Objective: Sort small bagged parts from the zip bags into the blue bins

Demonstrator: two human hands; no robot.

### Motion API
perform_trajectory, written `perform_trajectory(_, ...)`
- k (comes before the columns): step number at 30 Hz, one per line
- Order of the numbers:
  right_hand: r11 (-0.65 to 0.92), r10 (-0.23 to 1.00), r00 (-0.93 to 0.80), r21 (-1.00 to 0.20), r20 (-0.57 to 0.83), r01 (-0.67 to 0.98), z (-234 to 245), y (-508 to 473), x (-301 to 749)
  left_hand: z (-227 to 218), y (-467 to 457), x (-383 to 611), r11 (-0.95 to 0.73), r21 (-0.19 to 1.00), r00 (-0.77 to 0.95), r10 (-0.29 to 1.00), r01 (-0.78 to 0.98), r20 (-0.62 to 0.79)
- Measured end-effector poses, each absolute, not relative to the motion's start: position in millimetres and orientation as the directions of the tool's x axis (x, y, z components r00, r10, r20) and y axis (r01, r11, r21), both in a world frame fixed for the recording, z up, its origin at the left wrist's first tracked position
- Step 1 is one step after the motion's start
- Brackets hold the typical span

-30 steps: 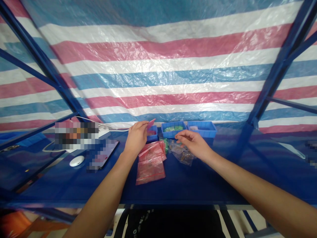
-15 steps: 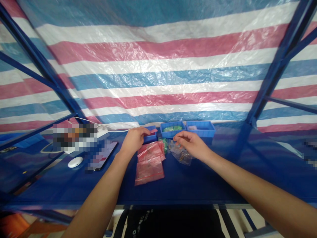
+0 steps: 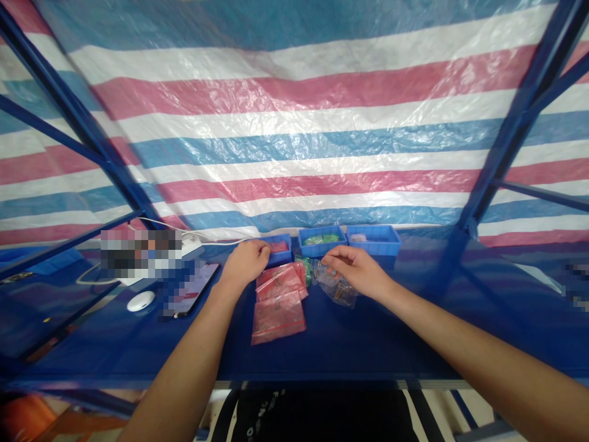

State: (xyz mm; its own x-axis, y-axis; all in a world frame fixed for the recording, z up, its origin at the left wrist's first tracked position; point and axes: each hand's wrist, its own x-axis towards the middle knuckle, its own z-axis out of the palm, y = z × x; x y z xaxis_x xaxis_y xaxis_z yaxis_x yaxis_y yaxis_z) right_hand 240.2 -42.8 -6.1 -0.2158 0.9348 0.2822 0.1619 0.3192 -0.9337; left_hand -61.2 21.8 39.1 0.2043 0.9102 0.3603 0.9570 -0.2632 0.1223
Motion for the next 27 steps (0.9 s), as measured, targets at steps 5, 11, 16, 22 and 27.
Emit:
perform_trajectory(5, 0.34, 0.927, -0.239, -0.917, 0.29, 0.207, -7.1, -43.7, 239.3, 36.6, 21.5, -60.5, -0.296, 0.116, 0.242, 0.908, 0.948, 0.342)
perform_trajectory(11, 0.518, 0.855, -0.292, -0.735, 0.429, 0.437, -3.3, -51.6, 238.8, 29.8, 25.5, -60.7, -0.358, 0.111, 0.3, 0.885, 0.927, 0.355)
perform_trajectory(16, 0.732, 0.679, -0.505, -0.439, 0.533, 0.52, 2.7, -55.2, 238.7, 26.3, 26.3, -57.8, -0.441, 0.095, 0.369, 0.835, 0.892, 0.408)
perform_trajectory(22, 0.779, 0.627, -0.64, -0.36, 0.443, 0.514, -3.2, -54.2, 237.3, 31.0, 20.5, -51.6, -0.401, 0.106, 0.328, 0.852, 0.91, 0.407)
perform_trajectory(27, 0.768, 0.639, -0.647, -0.377, 0.415, 0.517, -7.1, -52.3, 237.8, 30.5, 19.3, -52.0, -0.392, 0.145, 0.324, 0.879, 0.908, 0.349)
